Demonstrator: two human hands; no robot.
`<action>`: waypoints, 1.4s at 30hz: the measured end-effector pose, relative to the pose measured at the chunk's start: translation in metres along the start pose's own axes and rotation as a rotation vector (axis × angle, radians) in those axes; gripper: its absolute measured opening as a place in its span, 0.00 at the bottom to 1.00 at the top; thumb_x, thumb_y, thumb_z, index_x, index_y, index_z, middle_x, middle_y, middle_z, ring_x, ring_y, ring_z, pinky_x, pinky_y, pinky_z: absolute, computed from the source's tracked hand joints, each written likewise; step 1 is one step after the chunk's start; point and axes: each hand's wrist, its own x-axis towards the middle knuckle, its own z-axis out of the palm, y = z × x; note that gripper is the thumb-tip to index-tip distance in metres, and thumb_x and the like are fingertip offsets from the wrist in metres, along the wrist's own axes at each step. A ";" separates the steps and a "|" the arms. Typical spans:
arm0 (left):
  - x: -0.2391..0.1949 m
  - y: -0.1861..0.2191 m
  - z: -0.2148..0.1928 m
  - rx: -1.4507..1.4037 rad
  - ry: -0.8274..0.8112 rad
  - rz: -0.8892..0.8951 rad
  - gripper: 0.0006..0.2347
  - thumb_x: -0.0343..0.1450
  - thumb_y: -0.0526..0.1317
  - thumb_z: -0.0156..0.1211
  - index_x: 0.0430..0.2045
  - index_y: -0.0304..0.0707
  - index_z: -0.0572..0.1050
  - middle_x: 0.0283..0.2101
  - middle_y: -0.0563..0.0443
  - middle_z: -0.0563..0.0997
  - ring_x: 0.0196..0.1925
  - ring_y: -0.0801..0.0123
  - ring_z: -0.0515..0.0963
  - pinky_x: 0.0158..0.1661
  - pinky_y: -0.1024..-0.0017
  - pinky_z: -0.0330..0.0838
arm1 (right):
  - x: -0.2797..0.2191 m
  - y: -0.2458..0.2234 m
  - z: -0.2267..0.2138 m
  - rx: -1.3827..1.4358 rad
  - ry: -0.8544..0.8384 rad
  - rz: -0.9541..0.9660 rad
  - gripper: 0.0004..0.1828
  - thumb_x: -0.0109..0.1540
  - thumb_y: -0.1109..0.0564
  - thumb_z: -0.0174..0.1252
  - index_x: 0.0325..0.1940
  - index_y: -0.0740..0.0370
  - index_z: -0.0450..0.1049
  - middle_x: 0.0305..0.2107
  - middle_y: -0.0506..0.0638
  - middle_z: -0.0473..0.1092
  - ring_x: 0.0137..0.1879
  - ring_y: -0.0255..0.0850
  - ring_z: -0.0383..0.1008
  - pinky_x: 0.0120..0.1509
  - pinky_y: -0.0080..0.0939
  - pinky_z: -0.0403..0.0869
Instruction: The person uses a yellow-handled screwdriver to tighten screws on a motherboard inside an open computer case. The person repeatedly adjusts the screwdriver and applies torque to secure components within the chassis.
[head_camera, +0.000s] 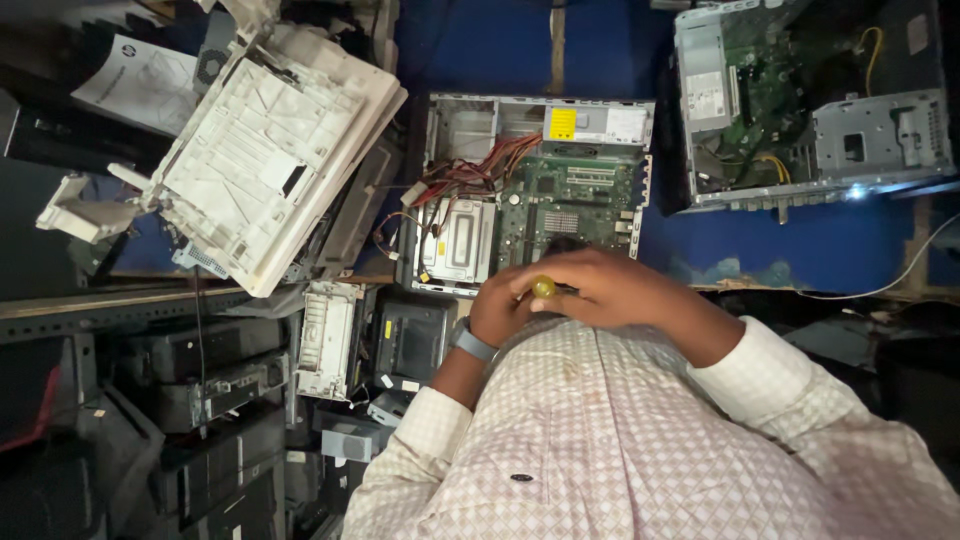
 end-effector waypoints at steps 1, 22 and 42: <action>0.001 0.002 0.000 -0.014 0.016 0.030 0.14 0.65 0.27 0.63 0.45 0.36 0.80 0.46 0.41 0.84 0.47 0.49 0.84 0.46 0.61 0.79 | -0.001 -0.001 -0.001 -0.012 0.023 -0.027 0.17 0.65 0.55 0.60 0.58 0.57 0.75 0.47 0.53 0.79 0.49 0.47 0.81 0.51 0.44 0.77; -0.003 -0.011 0.008 -0.014 -0.005 0.065 0.15 0.68 0.29 0.63 0.50 0.37 0.77 0.47 0.40 0.83 0.48 0.49 0.84 0.46 0.61 0.79 | -0.008 0.002 0.008 -0.026 0.114 0.017 0.18 0.64 0.50 0.62 0.56 0.57 0.77 0.46 0.53 0.79 0.50 0.46 0.82 0.51 0.43 0.79; -0.001 0.026 0.008 0.107 0.151 0.119 0.07 0.66 0.31 0.64 0.34 0.43 0.82 0.42 0.43 0.84 0.42 0.52 0.85 0.42 0.63 0.81 | -0.002 0.002 0.026 -0.598 0.490 -0.165 0.23 0.55 0.43 0.76 0.25 0.62 0.73 0.22 0.54 0.70 0.31 0.50 0.73 0.35 0.49 0.71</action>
